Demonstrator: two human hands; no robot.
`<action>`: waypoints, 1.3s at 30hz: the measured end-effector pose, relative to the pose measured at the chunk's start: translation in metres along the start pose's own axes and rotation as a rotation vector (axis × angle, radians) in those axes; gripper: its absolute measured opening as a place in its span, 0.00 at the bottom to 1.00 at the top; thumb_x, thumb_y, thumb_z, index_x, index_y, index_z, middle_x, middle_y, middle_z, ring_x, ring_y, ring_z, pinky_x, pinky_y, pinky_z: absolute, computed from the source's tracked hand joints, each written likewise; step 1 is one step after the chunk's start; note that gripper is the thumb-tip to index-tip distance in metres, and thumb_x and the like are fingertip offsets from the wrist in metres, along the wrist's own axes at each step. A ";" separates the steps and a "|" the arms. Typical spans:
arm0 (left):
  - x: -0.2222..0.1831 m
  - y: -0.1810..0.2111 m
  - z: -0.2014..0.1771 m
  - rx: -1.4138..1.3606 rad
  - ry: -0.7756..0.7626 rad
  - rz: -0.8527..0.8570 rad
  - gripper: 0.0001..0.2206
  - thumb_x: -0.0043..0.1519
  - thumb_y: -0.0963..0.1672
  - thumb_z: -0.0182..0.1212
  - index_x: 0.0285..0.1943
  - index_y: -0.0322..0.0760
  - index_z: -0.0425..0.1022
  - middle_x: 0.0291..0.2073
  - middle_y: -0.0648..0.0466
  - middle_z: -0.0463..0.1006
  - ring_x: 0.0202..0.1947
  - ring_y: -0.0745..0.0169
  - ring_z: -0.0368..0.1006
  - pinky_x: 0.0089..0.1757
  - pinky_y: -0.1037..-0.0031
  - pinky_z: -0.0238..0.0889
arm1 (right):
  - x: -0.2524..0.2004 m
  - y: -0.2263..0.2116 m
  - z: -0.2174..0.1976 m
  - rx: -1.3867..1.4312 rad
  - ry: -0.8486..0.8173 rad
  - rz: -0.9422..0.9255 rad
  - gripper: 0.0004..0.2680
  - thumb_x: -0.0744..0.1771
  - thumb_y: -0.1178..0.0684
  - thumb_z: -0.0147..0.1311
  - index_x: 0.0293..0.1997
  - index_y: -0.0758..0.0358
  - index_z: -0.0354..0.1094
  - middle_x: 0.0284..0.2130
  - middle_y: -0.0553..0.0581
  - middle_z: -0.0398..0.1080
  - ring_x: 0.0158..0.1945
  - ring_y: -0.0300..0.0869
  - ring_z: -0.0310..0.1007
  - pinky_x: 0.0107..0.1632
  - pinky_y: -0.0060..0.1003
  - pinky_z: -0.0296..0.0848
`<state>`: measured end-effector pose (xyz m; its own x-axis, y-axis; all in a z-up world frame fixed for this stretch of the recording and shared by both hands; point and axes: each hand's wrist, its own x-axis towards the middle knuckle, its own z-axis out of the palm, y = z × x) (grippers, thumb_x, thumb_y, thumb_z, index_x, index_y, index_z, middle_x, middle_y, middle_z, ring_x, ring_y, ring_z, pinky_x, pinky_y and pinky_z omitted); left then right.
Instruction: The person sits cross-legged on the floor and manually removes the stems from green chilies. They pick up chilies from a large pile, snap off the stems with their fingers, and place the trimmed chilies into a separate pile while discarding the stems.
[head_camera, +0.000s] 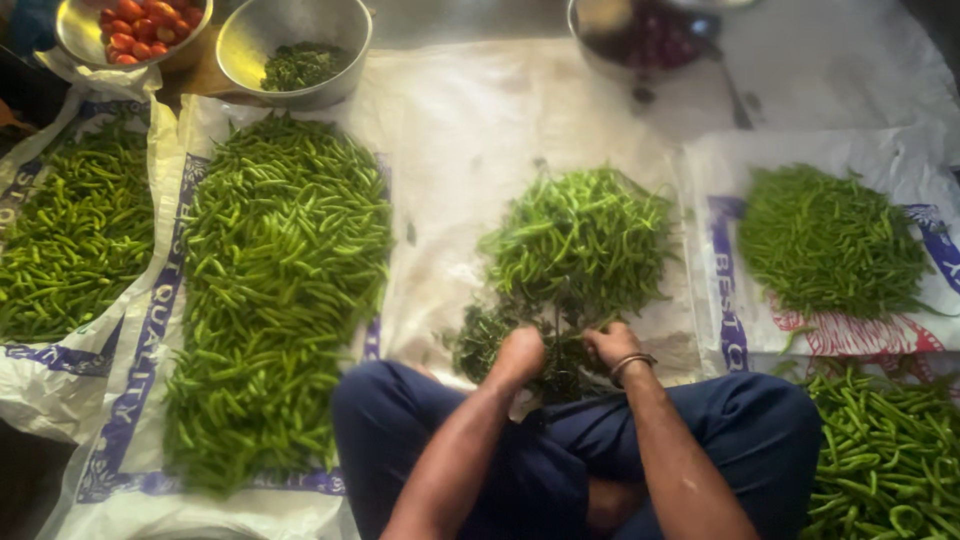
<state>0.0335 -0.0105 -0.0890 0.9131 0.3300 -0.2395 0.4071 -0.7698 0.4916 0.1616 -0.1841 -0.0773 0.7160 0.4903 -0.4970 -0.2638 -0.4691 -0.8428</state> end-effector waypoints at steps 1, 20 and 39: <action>-0.004 0.001 -0.004 -0.140 0.003 -0.053 0.08 0.62 0.42 0.60 0.41 0.32 0.82 0.37 0.38 0.82 0.39 0.39 0.79 0.41 0.58 0.71 | -0.008 -0.008 -0.001 0.221 -0.041 0.007 0.06 0.67 0.54 0.60 0.41 0.67 0.74 0.27 0.53 0.74 0.26 0.36 0.70 0.30 0.32 0.69; -0.019 0.007 -0.041 -0.445 0.214 0.032 0.05 0.60 0.41 0.64 0.37 0.34 0.84 0.31 0.45 0.83 0.33 0.52 0.77 0.37 0.61 0.70 | -0.028 -0.033 0.017 -0.290 0.060 -0.489 0.06 0.64 0.54 0.62 0.39 0.64 0.79 0.28 0.52 0.79 0.30 0.36 0.78 0.35 0.33 0.76; 0.095 -0.015 -0.157 -0.060 0.322 -0.202 0.13 0.61 0.51 0.60 0.38 0.41 0.85 0.33 0.44 0.82 0.37 0.42 0.77 0.42 0.52 0.69 | 0.002 0.003 -0.026 0.320 0.177 -0.164 0.11 0.66 0.56 0.60 0.52 0.65 0.74 0.35 0.55 0.77 0.32 0.36 0.74 0.33 0.31 0.73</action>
<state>0.1177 0.1178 0.0121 0.7705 0.6340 -0.0665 0.5718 -0.6412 0.5117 0.1795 -0.2039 -0.0759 0.8583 0.3923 -0.3307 -0.3046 -0.1291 -0.9437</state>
